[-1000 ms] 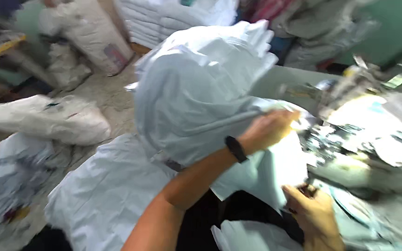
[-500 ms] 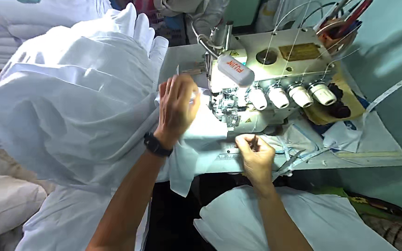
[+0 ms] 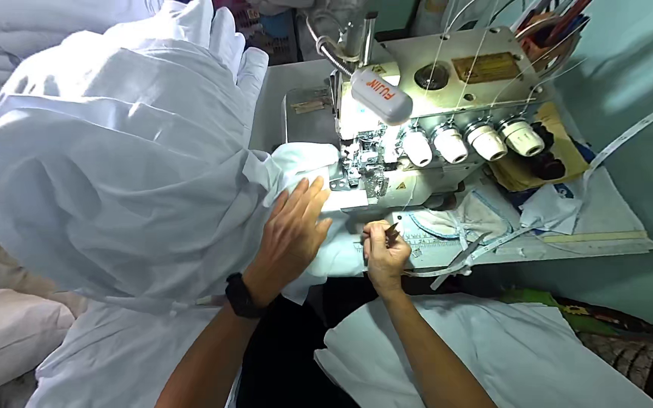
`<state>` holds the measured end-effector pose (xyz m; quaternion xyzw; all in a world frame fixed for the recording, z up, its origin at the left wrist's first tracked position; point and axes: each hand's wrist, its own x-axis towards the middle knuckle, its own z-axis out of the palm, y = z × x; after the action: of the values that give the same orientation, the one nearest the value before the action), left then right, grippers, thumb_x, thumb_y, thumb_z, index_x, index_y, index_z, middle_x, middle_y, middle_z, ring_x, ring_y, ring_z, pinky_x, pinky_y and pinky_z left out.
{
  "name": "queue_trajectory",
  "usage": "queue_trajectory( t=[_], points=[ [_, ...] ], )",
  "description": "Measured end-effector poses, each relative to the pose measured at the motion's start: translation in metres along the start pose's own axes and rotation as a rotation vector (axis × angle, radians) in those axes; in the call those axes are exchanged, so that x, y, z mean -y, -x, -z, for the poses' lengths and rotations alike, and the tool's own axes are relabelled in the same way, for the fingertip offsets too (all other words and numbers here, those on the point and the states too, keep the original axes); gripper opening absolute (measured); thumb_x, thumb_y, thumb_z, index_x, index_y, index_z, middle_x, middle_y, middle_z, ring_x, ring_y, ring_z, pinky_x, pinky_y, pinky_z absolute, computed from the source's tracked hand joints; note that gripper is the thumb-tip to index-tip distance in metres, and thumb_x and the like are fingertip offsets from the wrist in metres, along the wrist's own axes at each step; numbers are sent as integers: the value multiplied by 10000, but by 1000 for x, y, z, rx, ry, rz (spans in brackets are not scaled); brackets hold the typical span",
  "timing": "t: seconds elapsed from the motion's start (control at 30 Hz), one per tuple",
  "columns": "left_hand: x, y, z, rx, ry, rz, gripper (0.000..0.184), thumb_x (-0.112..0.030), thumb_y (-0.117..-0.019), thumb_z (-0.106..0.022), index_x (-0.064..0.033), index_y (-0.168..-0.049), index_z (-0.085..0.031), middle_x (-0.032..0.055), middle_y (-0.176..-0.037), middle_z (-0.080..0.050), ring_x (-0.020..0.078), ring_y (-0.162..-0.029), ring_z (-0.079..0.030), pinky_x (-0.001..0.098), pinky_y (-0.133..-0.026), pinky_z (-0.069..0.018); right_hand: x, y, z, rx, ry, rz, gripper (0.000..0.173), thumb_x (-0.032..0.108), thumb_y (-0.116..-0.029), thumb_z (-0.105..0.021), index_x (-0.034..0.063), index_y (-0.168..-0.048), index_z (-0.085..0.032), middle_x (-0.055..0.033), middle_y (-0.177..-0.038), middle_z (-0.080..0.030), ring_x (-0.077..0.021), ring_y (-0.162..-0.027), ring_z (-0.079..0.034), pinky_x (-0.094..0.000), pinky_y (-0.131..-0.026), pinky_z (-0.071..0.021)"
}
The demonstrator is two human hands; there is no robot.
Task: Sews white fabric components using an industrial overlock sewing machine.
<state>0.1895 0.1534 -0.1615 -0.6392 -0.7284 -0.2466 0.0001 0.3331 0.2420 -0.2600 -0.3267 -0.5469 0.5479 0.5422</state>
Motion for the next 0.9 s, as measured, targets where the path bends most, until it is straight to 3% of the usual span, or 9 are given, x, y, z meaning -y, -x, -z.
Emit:
queue_trajectory(
  t=[0.13,0.3,0.4,0.43,0.53,0.57,0.63,0.73,0.9],
  points=[
    [23,-54,0,5,67,44,381,-212,-1011,-539,15,-1302,-636,190,-1309,-657,347,-1264,-600,543,-1087,-429,11,-6,2,-33,-160,-182,294,-7,-996,-456,88,-782,-634,92,-582,-604,31,-419,-478,-137,-422,-433],
    [13,-45,4,-345,-80,73,204,-108,-943,-645,47,-1071,-681,226,-1100,-707,389,-1081,-667,551,-1001,-451,13,-8,3,-58,-220,-282,321,5,-1026,-420,72,-784,-620,67,-531,-588,10,-402,-487,-151,-413,-432],
    [-10,-1,10,-237,-198,-27,356,-394,-909,-713,-38,-894,-718,176,-1002,-673,368,-987,-628,550,-916,-430,25,-15,8,-96,-284,-446,368,63,-1074,-390,44,-785,-618,26,-527,-580,-10,-369,-445,-159,-380,-404],
    [-12,15,3,-157,-246,-34,384,-452,-889,-723,-69,-871,-726,167,-1036,-660,371,-1023,-613,576,-938,-404,30,-14,10,-105,-253,-421,360,60,-1070,-407,50,-773,-612,35,-555,-591,1,-381,-439,-150,-383,-395],
    [2,54,-25,-104,-262,-96,160,-224,-900,-733,-96,-804,-725,163,-1118,-682,361,-1133,-624,657,-1005,-366,37,3,13,63,-61,-45,200,44,-945,-555,87,-796,-682,96,-756,-683,72,-562,-543,-113,-511,-453],
    [6,59,-25,-120,-183,-113,174,-220,-950,-677,-118,-812,-705,133,-1108,-669,317,-1149,-606,625,-1052,-322,38,9,12,202,-5,75,116,88,-937,-614,26,-889,-699,49,-860,-704,84,-622,-544,-101,-553,-456],
    [5,56,-6,-143,110,-121,203,-219,-1010,-613,-106,-874,-712,81,-1060,-684,203,-1133,-620,494,-1120,-340,42,25,6,447,71,182,307,165,-916,-696,-112,-1046,-691,-112,-967,-720,42,-647,-520,-124,-572,-432],
    [-3,28,32,-145,447,-169,182,-141,-1016,-617,-11,-934,-714,42,-905,-690,20,-915,-650,162,-901,-517,42,48,0,581,75,327,185,104,-929,-681,-69,-863,-678,-113,-742,-683,-33,-666,-629,-145,-645,-519],
    [-18,-28,35,-152,400,-250,162,-70,-983,-624,35,-918,-729,78,-826,-676,42,-781,-626,144,-750,-505,50,27,23,416,145,405,280,192,-987,-681,-7,-807,-600,-69,-747,-624,3,-711,-604,-109,-677,-504]
  ],
)
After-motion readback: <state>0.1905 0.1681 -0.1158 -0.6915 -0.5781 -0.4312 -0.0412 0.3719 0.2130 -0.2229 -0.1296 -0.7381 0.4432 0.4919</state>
